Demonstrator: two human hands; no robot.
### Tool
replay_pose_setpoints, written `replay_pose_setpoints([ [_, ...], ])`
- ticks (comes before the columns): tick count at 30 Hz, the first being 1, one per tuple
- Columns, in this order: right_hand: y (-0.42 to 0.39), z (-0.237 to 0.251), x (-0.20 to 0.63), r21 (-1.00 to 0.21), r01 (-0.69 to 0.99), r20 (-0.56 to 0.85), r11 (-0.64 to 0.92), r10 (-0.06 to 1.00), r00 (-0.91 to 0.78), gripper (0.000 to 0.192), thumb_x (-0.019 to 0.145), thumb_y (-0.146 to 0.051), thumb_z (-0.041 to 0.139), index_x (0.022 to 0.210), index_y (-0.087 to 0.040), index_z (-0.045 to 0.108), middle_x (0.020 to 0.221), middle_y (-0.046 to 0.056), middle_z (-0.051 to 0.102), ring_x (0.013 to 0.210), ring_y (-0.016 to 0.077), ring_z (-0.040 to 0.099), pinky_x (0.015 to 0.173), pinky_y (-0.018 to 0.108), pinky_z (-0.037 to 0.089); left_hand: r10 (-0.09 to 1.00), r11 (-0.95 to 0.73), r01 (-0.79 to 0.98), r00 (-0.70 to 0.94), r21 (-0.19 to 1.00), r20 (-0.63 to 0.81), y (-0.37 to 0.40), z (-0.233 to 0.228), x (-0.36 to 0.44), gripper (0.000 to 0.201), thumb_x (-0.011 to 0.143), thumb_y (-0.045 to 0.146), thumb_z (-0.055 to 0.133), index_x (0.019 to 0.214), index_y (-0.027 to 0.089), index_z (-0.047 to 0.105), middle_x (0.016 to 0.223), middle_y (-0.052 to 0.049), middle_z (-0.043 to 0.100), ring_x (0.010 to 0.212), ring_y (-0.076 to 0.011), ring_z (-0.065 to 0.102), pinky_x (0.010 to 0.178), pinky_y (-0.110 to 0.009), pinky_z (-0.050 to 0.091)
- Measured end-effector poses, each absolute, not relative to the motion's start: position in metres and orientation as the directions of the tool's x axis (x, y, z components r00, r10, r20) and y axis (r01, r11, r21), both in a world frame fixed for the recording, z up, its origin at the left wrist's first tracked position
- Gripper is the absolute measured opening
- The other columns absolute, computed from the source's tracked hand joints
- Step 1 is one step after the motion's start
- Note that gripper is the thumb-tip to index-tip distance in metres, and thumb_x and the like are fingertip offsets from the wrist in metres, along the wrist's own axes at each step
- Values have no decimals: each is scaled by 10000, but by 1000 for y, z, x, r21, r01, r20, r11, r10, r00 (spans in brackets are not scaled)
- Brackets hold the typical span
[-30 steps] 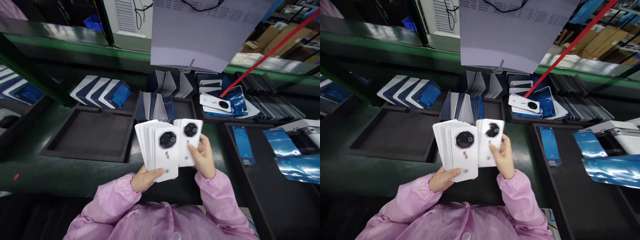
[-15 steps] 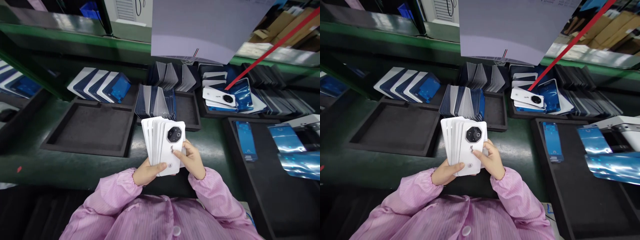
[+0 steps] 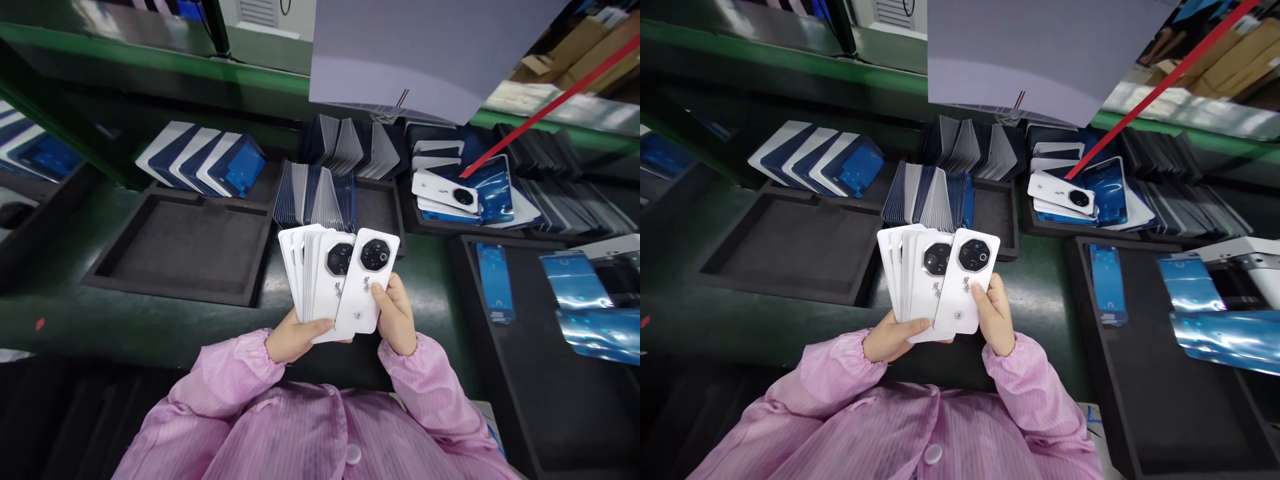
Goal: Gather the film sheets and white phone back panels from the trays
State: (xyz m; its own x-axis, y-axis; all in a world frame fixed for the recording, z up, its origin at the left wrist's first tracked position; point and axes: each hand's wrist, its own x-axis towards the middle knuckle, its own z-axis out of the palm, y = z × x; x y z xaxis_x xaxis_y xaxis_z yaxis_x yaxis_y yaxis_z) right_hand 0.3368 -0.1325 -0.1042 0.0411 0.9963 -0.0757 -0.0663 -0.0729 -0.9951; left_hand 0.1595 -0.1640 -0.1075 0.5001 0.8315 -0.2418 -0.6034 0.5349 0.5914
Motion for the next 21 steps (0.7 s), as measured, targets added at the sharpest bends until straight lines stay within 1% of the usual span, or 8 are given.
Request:
replay_pose_setpoints([
  [4,-130,-100,348,-989,-145,-46,-13,972,229,131,837,-323,582,936,-245,545,884,0,635,728,149,597,668,275,493,832,533,-601,501,595,-238,-163,-106,158,335,751,236,691,1069,136,662,1051,-131,704,993,-341,645,828,-524,534],
  [7,-132,-103,371,-985,-109,62,135,860,506,138,792,-289,626,908,-225,587,864,-9,636,715,132,595,650,248,484,819,541,-604,536,585,-203,-162,-107,156,371,782,233,657,1138,131,626,1118,-143,678,1083,-343,600,876,-519,515],
  [9,-140,-111,391,-988,-35,98,151,780,619,173,767,-305,645,901,-206,599,855,-1,636,699,138,596,629,256,482,810,551,-617,559,562,-181,-162,-107,155,398,799,220,637,1186,141,593,1168,-147,653,1117,-341,580,875,-512,518],
  [12,-159,-132,416,-990,88,-39,-109,817,575,292,737,-375,668,943,-181,597,833,23,647,652,160,600,605,302,486,806,558,-631,567,539,-170,-161,-108,154,405,807,200,625,1205,145,578,1183,-152,643,1095,-332,595,844,-490,537],
  [14,-169,-145,423,-918,302,-85,-257,871,484,373,730,-419,666,994,-163,601,854,55,652,696,186,608,643,346,496,811,548,-630,560,551,-166,-161,-108,155,369,810,197,621,1175,141,599,1166,-150,652,1058,-319,616,830,-465,543],
  [16,-174,-149,424,-776,590,48,-221,913,405,439,725,-445,660,1048,-154,598,961,103,632,859,242,601,722,406,498,814,533,-614,560,583,-155,-162,-108,155,328,813,203,621,1134,141,628,1145,-144,663,1002,-302,642,817,-443,545],
  [18,-170,-140,420,-594,799,291,-90,903,318,468,730,-433,659,1103,-160,581,1114,141,574,1063,300,531,834,480,466,812,517,-591,567,619,-138,-164,-108,156,313,817,214,619,1123,151,640,1132,-135,671,950,-284,661,811,-430,543],
  [21,-154,-99,410,-490,864,513,111,839,183,380,780,-331,637,1125,-186,571,1183,132,552,1158,300,486,955,529,394,798,501,-548,592,670,-113,-169,-109,156,326,833,229,602,1153,172,631,1146,-125,664,929,-267,667,828,-424,531],
])
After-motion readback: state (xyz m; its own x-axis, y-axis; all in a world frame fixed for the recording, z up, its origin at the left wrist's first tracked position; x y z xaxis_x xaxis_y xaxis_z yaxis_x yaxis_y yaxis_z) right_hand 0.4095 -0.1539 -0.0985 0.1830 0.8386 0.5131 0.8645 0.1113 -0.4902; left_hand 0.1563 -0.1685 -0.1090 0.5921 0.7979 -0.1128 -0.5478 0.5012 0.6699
